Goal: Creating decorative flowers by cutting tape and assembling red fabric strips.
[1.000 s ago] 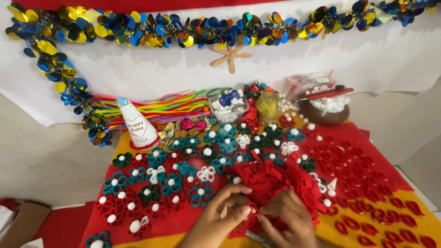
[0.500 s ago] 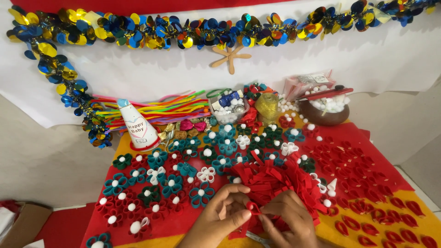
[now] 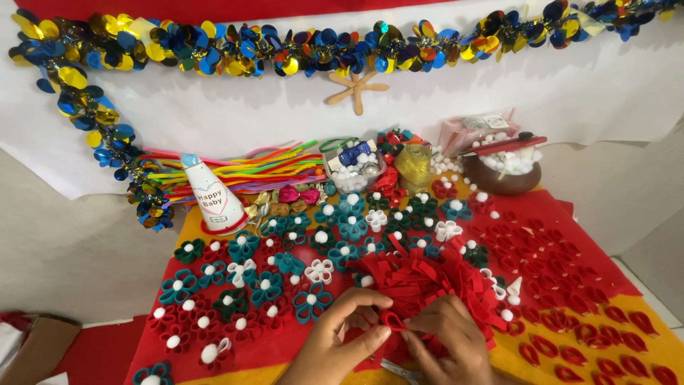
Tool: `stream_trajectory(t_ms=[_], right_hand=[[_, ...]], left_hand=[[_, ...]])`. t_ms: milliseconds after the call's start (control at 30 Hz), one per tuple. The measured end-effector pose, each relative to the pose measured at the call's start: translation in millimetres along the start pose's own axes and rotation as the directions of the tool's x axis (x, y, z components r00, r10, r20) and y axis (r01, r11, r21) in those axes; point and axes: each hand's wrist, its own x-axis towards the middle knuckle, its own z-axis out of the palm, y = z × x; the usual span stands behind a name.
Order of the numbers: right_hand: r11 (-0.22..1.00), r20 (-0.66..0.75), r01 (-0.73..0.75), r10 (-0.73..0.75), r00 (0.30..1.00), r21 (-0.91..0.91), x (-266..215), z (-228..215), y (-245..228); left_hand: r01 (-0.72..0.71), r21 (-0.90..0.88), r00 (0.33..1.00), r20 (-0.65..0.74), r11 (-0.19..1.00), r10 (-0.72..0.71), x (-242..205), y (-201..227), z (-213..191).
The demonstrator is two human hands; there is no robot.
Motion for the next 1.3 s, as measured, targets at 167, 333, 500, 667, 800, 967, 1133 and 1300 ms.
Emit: stream_trajectory(t_ms=[167,333,500,667,800,967,1133,1300], right_hand=[[1.0,0.01,-0.008,0.008,1.0,0.005,0.8,-0.4,-0.2],[1.0,-0.005,-0.028,0.028,1.0,-0.003,4.0,0.4,-4.1],[1.0,-0.008,0.014,-0.014,1.0,0.01,9.1,0.8,-10.5],[0.998,0.021,0.052,-0.053,0.998,0.029,10.3,0.2,-7.7],[0.967,0.059,-0.192,0.184,0.981,0.166,9.1,2.6,-7.7],[0.588,0.267,-0.71,0.665,0.697,0.388,1.0,6.9,10.7],[0.395,0.324,-0.731,0.707,0.629,0.556,19.6,-48.8,-2.9],[0.605,-0.111,-0.759,0.794,0.597,0.243,10.1,-147.0,-11.9]], left_hand=[[-0.04,0.032,0.998,-0.039,0.999,0.041,1.3,0.5,-0.4],[-0.071,-0.015,0.997,-0.041,0.997,0.07,1.7,-12.1,-3.0],[-0.079,0.182,0.993,-0.07,0.98,0.093,1.9,-10.3,-2.6],[-0.018,-0.025,0.996,-0.083,1.0,0.016,0.7,-26.6,-10.2],[0.008,-0.054,0.993,-0.118,0.999,-0.014,1.7,-49.1,-22.3],[0.039,0.016,0.975,-0.22,0.999,-0.035,3.1,-68.8,-39.1],[0.117,0.021,0.961,-0.255,0.993,-0.108,1.6,-99.5,-61.8],[0.065,0.066,0.978,-0.203,0.996,-0.051,-0.2,-132.9,-77.6]])
